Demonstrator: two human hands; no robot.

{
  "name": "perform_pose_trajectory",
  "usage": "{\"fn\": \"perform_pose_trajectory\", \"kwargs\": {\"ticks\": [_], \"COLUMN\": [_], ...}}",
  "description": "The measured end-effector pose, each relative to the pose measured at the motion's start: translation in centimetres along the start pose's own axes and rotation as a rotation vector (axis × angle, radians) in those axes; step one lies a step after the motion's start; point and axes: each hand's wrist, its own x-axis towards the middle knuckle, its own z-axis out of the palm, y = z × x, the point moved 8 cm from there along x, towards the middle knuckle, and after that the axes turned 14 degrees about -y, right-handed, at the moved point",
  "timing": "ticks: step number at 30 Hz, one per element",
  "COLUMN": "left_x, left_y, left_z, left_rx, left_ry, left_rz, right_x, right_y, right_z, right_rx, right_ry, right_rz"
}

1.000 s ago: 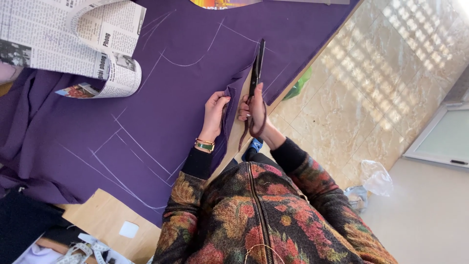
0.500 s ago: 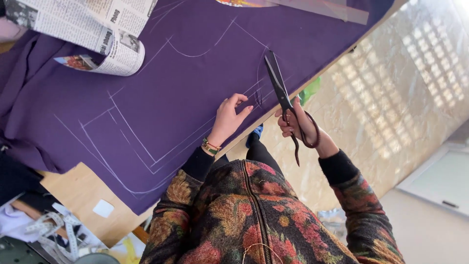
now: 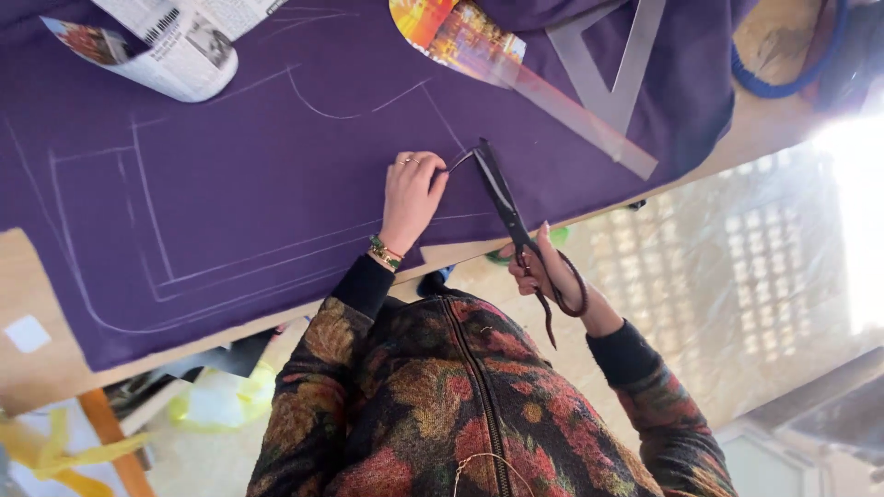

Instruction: Marking pattern outlines on purple fabric with tailor's chalk and a ruler, then cutting the fabric with scissors.

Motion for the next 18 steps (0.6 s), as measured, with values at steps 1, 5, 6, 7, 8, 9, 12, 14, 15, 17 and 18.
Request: {"fn": "perform_pose_trajectory", "kwargs": {"ticks": [1, 5, 6, 7, 8, 9, 12, 14, 15, 17, 18], "left_x": [0.6, 1.2, 1.2, 1.3, 1.2, 1.1, 1.2, 1.3, 1.2, 1.2, 1.3], "left_y": [0.1, 0.5, 0.5, 0.4, 0.3, 0.2, -0.3, -0.3, 0.1, 0.2, 0.0], "left_z": [0.1, 0.3, 0.3, 0.4, 0.5, 0.5, 0.5, 0.5, 0.5, 0.0, 0.0], "left_rx": [0.044, 0.115, 0.118, 0.102, 0.086, 0.09, 0.049, 0.053, 0.054, 0.031, 0.034], "left_ry": [0.055, 0.134, 0.141, 0.132, 0.12, 0.125, 0.1, 0.086, 0.084, 0.098, 0.095], "left_rz": [-0.013, -0.082, -0.095, -0.102, -0.106, -0.117, -0.12, -0.106, -0.102, -0.116, -0.115], "right_x": [0.1, 2.1, 1.7, 1.2, 0.8, 0.8, 0.8, 0.4, -0.3, -1.1, -1.1], "right_y": [-0.2, 1.5, 0.3, -1.3, -2.8, -3.2, -4.3, -5.0, -6.0, -8.1, -7.8], "right_z": [-0.8, -5.5, -4.7, -4.2, -3.3, -3.2, -2.2, -1.7, -0.8, 1.1, 0.4], "right_rx": [-0.013, -0.185, -0.192, -0.309, -0.424, -0.427, -0.493, -0.471, -0.469, -0.539, -0.536], "right_ry": [-0.018, -0.006, -0.018, 0.002, 0.024, 0.013, -0.009, 0.052, 0.055, 0.04, 0.039], "right_rz": [0.015, 0.092, 0.099, 0.079, 0.055, 0.059, 0.043, 0.026, 0.023, 0.061, 0.059]}}
